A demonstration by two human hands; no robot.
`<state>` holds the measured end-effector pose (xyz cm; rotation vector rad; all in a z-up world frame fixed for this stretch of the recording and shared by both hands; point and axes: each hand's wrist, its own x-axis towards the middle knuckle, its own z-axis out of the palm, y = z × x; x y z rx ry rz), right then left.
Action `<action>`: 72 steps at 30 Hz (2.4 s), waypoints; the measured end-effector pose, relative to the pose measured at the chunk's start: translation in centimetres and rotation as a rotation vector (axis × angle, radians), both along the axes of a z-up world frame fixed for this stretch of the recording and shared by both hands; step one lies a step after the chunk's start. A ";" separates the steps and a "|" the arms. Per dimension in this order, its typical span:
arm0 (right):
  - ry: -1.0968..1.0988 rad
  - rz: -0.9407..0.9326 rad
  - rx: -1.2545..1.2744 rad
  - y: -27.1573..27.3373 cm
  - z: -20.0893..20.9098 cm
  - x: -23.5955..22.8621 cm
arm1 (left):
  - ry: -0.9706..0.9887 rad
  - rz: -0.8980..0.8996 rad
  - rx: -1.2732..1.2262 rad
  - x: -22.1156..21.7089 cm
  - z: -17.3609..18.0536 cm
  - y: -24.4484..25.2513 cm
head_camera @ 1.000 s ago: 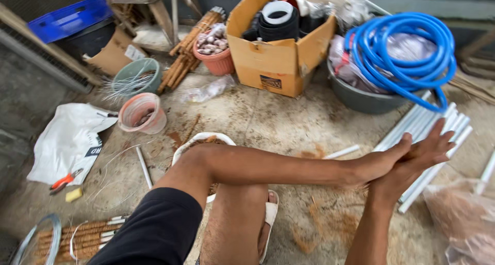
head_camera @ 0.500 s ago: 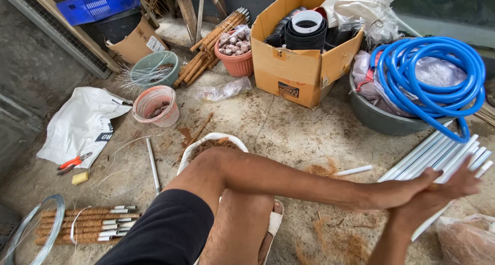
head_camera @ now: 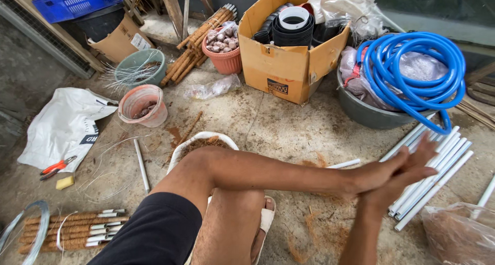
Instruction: The person sits on the floor and wraps loose coconut fiber around white plastic rods by hand. They repeatedly pull strands from a pile, align them, and wind them tightly along the length of each rod.
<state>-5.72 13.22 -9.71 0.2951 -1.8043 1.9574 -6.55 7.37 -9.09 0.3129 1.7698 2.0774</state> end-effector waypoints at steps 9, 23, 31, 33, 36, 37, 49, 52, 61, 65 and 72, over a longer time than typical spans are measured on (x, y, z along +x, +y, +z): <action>-0.158 0.012 -0.302 2.0 1.5 -1.5 | -0.045 -0.048 0.003 -0.4 -1.0 1.1; 0.031 -0.174 -0.039 2.2 0.8 -3.3 | 0.143 -0.023 0.062 -1.6 -0.7 1.4; 0.105 -0.167 -0.064 -0.5 1.2 -4.1 | -0.028 0.023 0.233 -2.1 0.8 0.0; 0.089 -0.277 -0.132 0.7 2.6 -5.8 | 0.170 0.031 0.183 -2.6 0.4 0.9; -0.007 -0.390 -0.172 2.2 3.3 -4.9 | 0.050 -0.011 0.206 -2.4 -0.4 2.3; 0.029 -0.320 -0.090 2.1 3.5 -4.4 | 0.073 0.000 0.197 -2.5 -0.3 2.3; 0.027 -0.219 -0.045 3.4 2.5 -5.9 | 0.248 0.109 -0.141 -3.2 -1.5 1.2; -0.066 -0.070 0.015 4.7 0.7 -6.8 | 0.543 0.175 -0.071 -2.9 -1.9 0.3; -0.327 0.590 -0.627 6.1 4.6 -0.8 | 0.272 0.055 -0.014 0.3 2.7 -3.7; -0.341 0.637 -0.375 6.5 4.4 0.2 | 0.290 -0.018 -0.159 1.2 3.2 -3.2; -0.285 0.269 -0.029 4.4 3.4 0.6 | 0.146 0.057 -0.156 1.4 3.4 -2.9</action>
